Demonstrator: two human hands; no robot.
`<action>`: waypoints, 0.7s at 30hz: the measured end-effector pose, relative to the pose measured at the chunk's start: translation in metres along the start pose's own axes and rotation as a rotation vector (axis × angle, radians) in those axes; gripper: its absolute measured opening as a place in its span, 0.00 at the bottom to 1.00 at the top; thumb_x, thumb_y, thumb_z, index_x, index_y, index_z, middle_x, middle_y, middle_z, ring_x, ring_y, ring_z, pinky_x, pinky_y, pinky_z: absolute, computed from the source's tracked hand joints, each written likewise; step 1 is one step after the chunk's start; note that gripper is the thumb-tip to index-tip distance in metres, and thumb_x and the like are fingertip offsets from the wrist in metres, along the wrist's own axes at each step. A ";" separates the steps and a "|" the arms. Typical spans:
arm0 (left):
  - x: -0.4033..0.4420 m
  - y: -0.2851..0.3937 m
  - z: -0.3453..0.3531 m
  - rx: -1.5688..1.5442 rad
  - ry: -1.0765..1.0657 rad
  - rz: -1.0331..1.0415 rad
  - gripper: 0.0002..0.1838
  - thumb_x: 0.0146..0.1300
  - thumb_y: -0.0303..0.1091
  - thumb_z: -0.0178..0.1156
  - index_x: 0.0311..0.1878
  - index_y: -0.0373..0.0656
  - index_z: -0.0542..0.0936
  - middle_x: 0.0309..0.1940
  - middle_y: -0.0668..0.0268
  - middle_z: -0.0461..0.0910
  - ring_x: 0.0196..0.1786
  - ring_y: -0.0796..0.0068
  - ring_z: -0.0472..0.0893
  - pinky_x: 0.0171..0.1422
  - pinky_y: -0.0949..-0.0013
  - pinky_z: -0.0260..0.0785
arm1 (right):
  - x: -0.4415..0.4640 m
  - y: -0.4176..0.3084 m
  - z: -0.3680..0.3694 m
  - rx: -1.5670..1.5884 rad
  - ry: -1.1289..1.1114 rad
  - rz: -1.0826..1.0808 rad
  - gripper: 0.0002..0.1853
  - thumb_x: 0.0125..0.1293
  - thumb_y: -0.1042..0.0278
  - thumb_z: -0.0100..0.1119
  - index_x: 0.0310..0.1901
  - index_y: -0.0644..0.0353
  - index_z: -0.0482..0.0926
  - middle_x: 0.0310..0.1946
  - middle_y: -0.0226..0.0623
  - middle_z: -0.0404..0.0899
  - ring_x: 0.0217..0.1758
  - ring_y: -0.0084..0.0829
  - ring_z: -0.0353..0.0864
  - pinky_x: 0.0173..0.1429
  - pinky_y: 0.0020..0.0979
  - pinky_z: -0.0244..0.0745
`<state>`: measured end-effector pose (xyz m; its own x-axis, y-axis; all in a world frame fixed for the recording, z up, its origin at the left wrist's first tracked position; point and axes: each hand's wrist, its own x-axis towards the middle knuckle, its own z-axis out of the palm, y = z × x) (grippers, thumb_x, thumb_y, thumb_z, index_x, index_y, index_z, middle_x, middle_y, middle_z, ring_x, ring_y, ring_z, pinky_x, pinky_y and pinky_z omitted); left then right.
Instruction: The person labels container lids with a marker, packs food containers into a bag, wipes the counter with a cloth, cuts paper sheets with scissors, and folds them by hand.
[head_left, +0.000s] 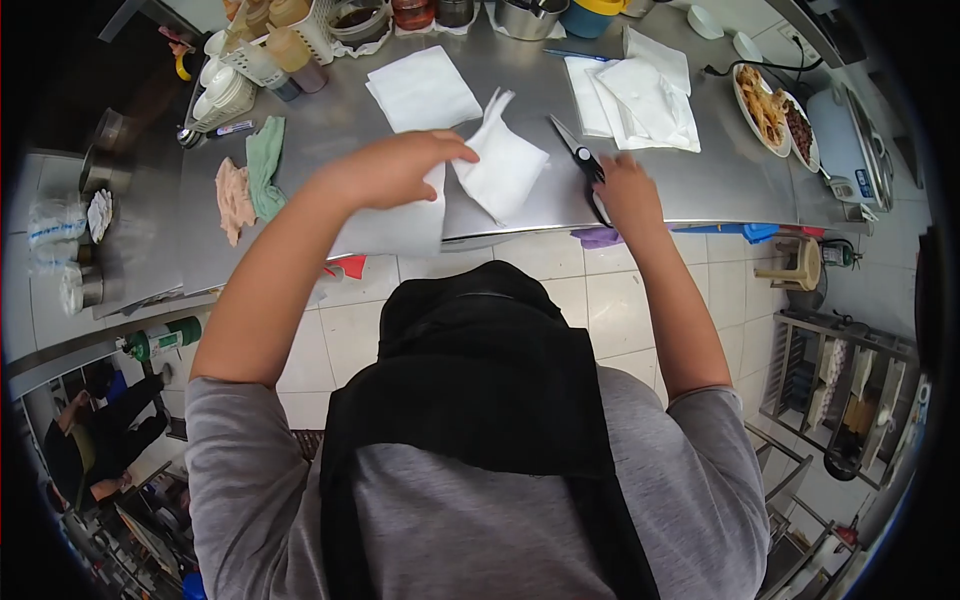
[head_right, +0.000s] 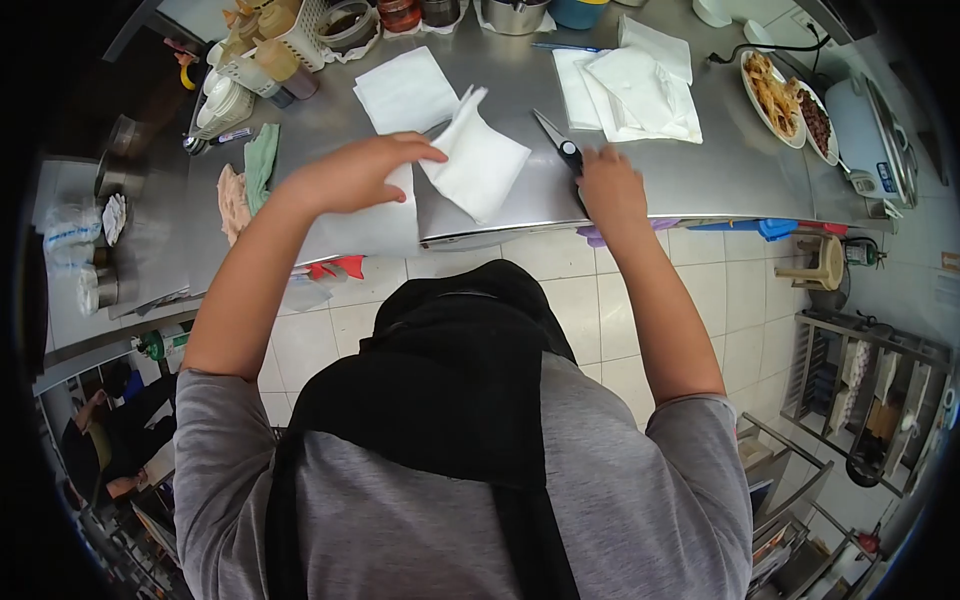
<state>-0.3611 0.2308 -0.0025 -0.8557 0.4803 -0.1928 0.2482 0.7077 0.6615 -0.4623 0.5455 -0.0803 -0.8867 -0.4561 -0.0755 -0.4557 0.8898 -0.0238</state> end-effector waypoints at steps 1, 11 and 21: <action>-0.002 0.008 0.004 0.103 -0.015 -0.031 0.32 0.51 0.18 0.64 0.62 0.47 0.72 0.62 0.63 0.71 0.63 0.57 0.72 0.65 0.60 0.67 | 0.001 -0.023 -0.030 0.099 0.104 -0.111 0.30 0.53 0.67 0.70 0.60 0.53 0.72 0.54 0.41 0.74 0.57 0.43 0.76 0.55 0.48 0.72; -0.044 0.015 0.006 -0.143 0.542 -0.105 0.29 0.56 0.22 0.64 0.63 0.46 0.73 0.58 0.65 0.77 0.55 0.68 0.77 0.60 0.68 0.69 | 0.030 -0.067 -0.110 0.094 0.006 -0.622 0.14 0.59 0.66 0.63 0.48 0.53 0.80 0.41 0.40 0.83 0.49 0.41 0.81 0.67 0.51 0.61; -0.070 -0.093 0.134 -0.930 1.134 -0.579 0.19 0.69 0.23 0.49 0.61 0.39 0.74 0.54 0.60 0.78 0.49 0.74 0.78 0.55 0.72 0.70 | -0.002 -0.087 -0.171 0.150 0.160 -0.529 0.12 0.62 0.63 0.64 0.44 0.58 0.81 0.27 0.45 0.82 0.29 0.43 0.82 0.34 0.38 0.74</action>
<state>-0.2639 0.2006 -0.1476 -0.7193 -0.6562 -0.2282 -0.2098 -0.1080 0.9718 -0.4344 0.4666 0.0926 -0.5469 -0.8260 0.1366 -0.8351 0.5266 -0.1590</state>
